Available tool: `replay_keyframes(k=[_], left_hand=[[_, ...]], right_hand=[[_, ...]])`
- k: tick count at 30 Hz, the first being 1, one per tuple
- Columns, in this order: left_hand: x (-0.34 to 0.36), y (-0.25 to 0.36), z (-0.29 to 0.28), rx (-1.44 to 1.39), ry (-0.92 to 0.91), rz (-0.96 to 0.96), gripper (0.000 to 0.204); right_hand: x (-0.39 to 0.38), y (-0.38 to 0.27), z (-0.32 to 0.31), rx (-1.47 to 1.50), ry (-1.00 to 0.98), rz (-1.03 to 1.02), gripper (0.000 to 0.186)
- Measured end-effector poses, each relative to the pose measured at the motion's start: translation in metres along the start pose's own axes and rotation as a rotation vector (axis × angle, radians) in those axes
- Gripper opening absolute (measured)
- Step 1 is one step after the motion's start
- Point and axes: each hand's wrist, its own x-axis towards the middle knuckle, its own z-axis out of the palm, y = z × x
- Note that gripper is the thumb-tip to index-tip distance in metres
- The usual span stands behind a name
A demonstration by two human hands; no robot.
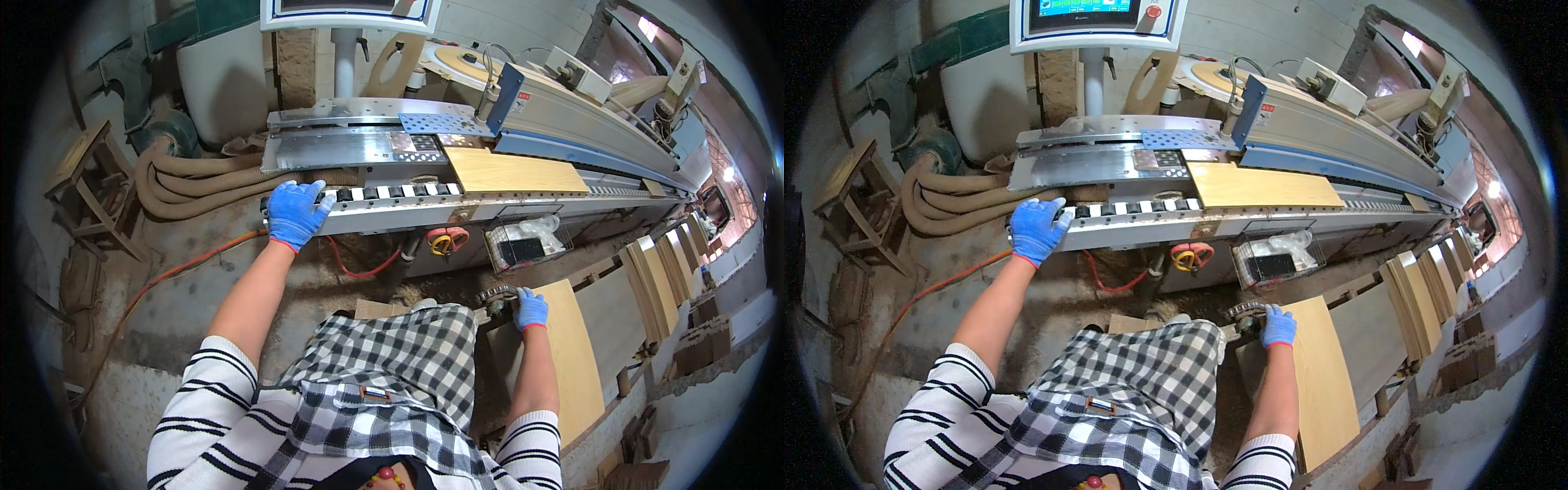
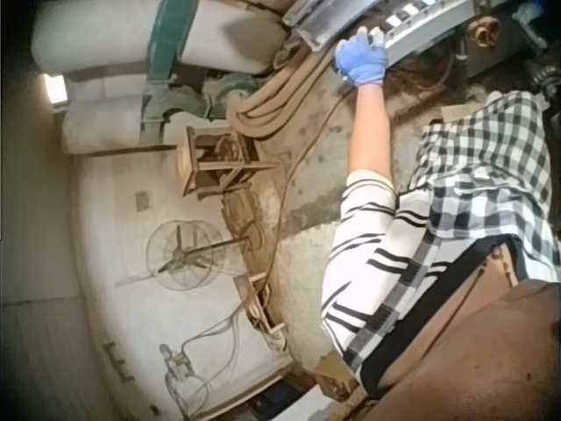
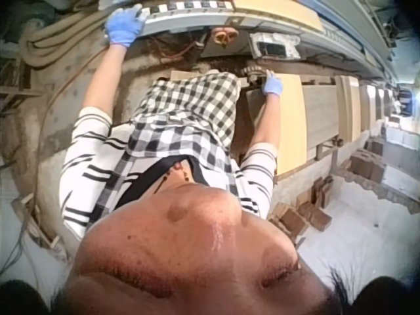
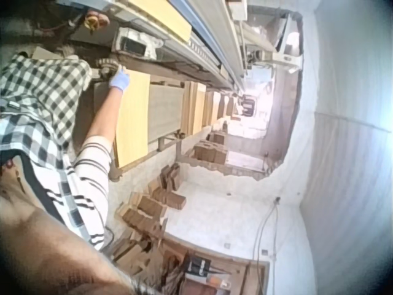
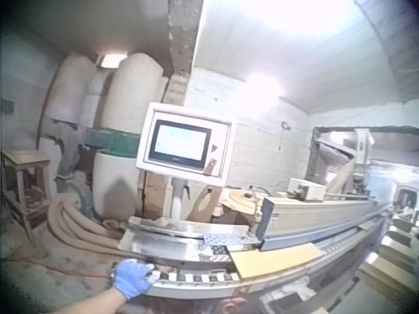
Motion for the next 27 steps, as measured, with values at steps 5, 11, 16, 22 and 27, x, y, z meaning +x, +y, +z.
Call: replay_keyframes(k=[5,11,16,22,27], left_hand=[[0.001,0.0,-0.001,0.007,0.128,0.065,0.031],[-0.002,0.001,-0.006,-0.002,0.058,0.007,0.03],[0.001,0.002,-0.005,-0.058,0.039,-0.002,0.03],[0.002,0.005,-0.009,-0.042,0.068,0.01,0.03],[0.002,0.003,-0.007,-0.046,0.053,0.013,0.028]], right_hand=[[-0.034,-0.014,0.005,-0.015,0.046,0.043,0.041],[-0.137,-0.051,-0.023,0.347,0.326,0.052,0.033],[-0.2,-0.001,0.053,1.742,0.079,1.219,0.045],[-0.225,0.032,0.082,2.247,0.598,1.45,0.047],[-0.222,-0.009,0.085,2.228,0.448,1.193,0.051]])
